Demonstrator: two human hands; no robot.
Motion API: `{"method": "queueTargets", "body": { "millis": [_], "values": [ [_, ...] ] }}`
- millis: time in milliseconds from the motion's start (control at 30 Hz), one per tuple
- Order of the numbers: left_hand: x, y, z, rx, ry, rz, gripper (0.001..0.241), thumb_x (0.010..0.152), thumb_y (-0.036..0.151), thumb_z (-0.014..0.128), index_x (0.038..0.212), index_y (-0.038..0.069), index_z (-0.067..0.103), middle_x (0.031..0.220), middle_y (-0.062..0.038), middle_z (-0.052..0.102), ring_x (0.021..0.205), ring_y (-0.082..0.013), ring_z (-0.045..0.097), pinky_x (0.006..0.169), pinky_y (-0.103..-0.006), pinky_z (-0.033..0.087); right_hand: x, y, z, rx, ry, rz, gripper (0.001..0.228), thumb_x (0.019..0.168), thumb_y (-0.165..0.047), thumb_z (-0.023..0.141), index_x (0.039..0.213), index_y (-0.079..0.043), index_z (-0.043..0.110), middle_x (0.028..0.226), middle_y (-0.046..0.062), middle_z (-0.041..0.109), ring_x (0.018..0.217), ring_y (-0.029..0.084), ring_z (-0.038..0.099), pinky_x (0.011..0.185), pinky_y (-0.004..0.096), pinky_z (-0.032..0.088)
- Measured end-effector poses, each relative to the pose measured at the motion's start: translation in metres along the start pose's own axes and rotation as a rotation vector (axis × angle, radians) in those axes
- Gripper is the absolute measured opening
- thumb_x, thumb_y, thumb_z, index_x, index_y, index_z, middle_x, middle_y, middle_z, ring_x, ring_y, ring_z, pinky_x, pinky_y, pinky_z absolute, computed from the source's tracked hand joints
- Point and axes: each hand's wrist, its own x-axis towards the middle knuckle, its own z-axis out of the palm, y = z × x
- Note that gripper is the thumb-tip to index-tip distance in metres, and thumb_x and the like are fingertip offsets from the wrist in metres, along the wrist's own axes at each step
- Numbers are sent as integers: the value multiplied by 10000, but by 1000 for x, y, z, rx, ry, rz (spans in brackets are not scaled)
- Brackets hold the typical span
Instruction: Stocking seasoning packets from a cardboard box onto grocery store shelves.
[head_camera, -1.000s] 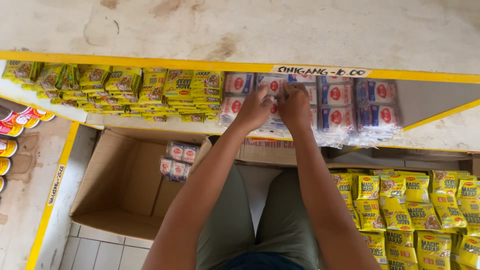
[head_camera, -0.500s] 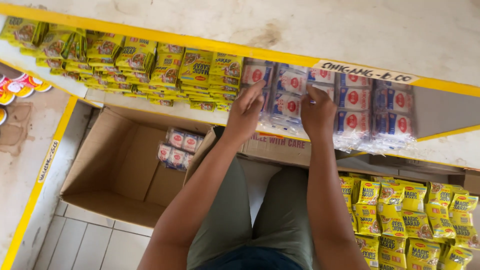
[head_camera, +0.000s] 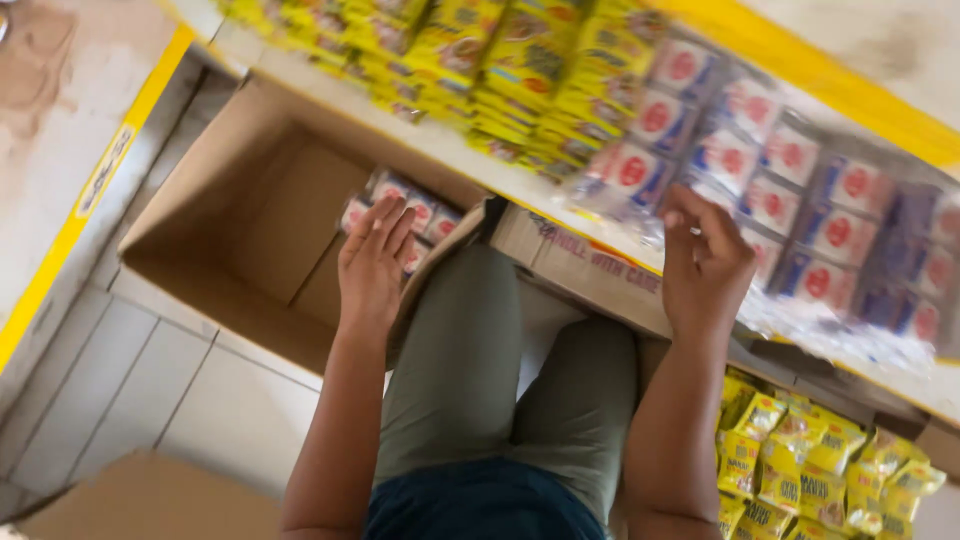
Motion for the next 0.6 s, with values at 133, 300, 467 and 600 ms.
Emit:
{"method": "queueTargets", "body": {
  "millis": [133, 300, 467, 600],
  "values": [
    [0, -2, -53, 17, 286, -51, 390, 1064, 176, 461, 1417, 26, 532, 1449, -153, 596, 1364, -301, 564, 1127, -448, 462, -18, -18, 67, 265, -249, 88, 214, 1076, -60, 616, 1258, 19, 698, 1137, 73, 720, 1024, 124, 682, 893, 268, 561],
    [11, -40, -136, -24, 508, -147, 439, 1063, 271, 416, 1435, 55, 506, 1435, -133, 593, 1313, -287, 554, 1080, -459, 460, -43, -2, 180, 481, -597, 220, 240, 1066, -91, 590, 1255, 27, 678, 1117, 88, 735, 1001, 145, 711, 909, 291, 585],
    [44, -113, -219, -181, 690, -269, 485, 1059, 350, 381, 1435, 73, 515, 1425, -134, 621, 1276, -264, 611, 1074, -452, 481, -53, 46, 300, 394, -885, 471, 297, 1016, -96, 542, 1261, 27, 658, 1149, 88, 758, 1007, 154, 741, 881, 280, 593],
    [79, -175, -255, -267, 760, -351, 510, 1060, 395, 411, 1425, 66, 547, 1424, -128, 637, 1234, -294, 620, 1020, -458, 513, -49, 91, 374, 270, -942, 393, 280, 1068, -91, 552, 1299, 31, 652, 1168, 112, 735, 1015, 161, 684, 830, 273, 549]
  ]
}}
